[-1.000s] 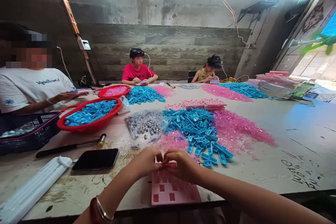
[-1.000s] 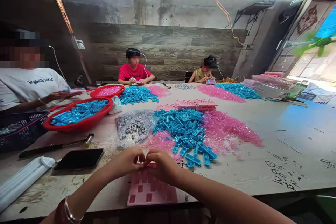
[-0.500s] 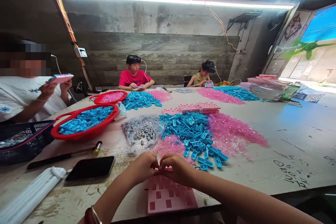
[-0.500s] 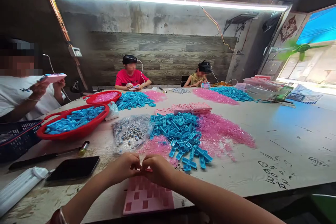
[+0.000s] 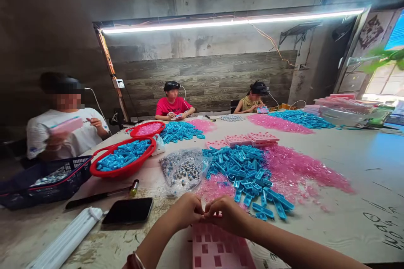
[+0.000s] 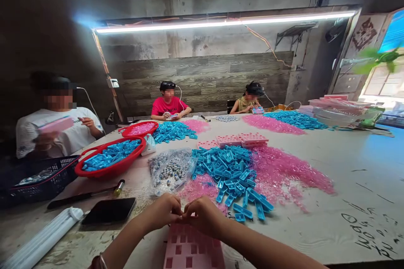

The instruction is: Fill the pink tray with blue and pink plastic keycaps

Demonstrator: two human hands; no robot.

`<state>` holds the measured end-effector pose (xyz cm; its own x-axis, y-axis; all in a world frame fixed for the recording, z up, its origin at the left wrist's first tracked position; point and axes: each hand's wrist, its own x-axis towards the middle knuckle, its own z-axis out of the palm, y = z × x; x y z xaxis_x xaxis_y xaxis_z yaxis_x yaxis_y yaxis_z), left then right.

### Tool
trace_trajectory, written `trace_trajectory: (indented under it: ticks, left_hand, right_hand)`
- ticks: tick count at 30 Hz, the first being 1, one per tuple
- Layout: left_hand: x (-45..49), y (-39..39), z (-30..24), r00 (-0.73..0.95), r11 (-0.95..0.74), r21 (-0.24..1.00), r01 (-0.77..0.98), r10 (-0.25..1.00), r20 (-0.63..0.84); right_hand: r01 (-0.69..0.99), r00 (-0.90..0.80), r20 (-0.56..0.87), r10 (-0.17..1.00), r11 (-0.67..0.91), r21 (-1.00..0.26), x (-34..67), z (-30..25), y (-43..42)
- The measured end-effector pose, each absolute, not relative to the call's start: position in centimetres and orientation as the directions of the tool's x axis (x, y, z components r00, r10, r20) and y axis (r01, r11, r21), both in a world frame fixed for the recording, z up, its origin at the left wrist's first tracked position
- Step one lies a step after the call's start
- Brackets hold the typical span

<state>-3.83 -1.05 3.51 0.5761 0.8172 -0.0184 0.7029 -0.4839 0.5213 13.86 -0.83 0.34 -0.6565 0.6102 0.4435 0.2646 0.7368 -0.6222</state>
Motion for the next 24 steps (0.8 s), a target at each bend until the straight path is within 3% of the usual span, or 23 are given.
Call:
trace_trajectory:
  ticks: [9,16,24]
  left_hand:
    - [-3.92,-1.15,3.70,0.586,-0.495,0.530,0.689,0.810,-0.006]
    - [-3.92,-0.83,3.42,0.602,-0.515,0.512,0.688,0.798,-0.006]
    - [-4.19,-0.64,3.01,0.617,-0.527,0.525,0.668,0.787,0.005]
  right_hand:
    - [0.332,-0.668,0.396,0.630,0.729,-0.599,13.99,-0.16,-0.39]
    - [0.483,-0.638,0.328,0.696,0.695,-0.533,13.89,-0.06,-0.15]
    - [0.431,-0.608,0.371,0.702,0.684,-0.588,13.90,-0.10,-0.03]
